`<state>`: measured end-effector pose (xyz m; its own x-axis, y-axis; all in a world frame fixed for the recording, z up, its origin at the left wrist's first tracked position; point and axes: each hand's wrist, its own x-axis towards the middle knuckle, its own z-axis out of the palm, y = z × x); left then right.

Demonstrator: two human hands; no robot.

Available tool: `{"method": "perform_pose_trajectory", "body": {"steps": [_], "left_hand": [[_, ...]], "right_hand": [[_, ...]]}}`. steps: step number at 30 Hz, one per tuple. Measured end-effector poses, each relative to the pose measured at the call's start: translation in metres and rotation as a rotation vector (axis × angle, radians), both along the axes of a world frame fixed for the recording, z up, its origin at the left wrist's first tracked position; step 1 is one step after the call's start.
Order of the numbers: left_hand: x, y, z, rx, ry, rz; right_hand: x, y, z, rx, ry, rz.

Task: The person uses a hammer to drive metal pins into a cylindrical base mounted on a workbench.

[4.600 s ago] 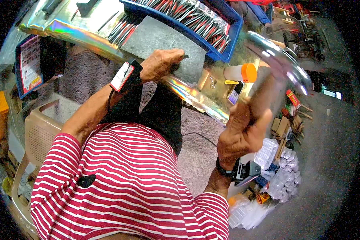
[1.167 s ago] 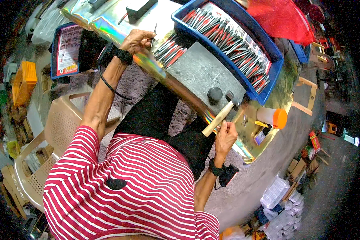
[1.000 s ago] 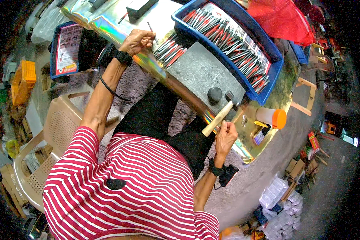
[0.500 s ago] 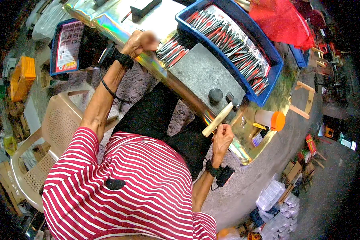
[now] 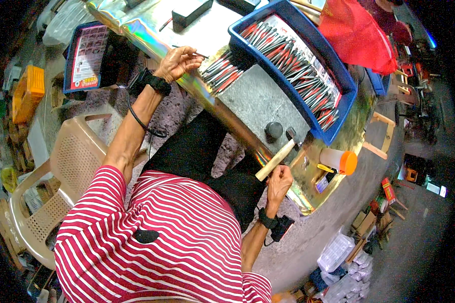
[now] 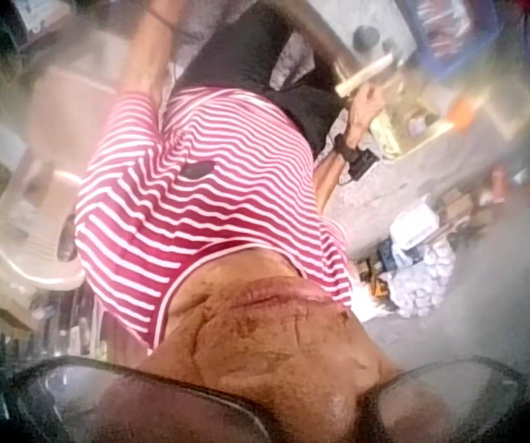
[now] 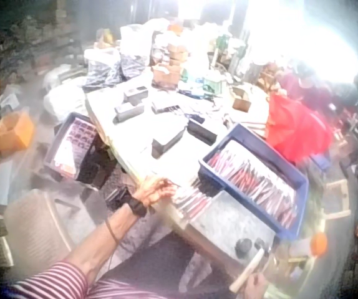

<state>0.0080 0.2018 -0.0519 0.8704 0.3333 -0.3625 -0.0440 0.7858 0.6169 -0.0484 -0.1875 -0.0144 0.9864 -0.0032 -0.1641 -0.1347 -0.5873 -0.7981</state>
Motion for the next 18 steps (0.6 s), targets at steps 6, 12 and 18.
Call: {"method": "perform_pose_trajectory", "body": {"steps": [6, 12, 18], "left_hand": [[0.0023, 0.0006, -0.0022, 0.030, 0.013, -0.042], [0.0017, -0.0023, -0.0032, -0.024, 0.026, -0.021], [0.0039, -0.0014, -0.0083, -0.064, 0.000, 0.007]], "right_hand": [[0.0007, -0.0014, -0.0023, 0.000, -0.013, 0.007], [0.0001, -0.0003, -0.0017, 0.014, -0.012, 0.011], [0.0007, 0.0006, -0.0021, 0.003, -0.001, -0.006]]}}
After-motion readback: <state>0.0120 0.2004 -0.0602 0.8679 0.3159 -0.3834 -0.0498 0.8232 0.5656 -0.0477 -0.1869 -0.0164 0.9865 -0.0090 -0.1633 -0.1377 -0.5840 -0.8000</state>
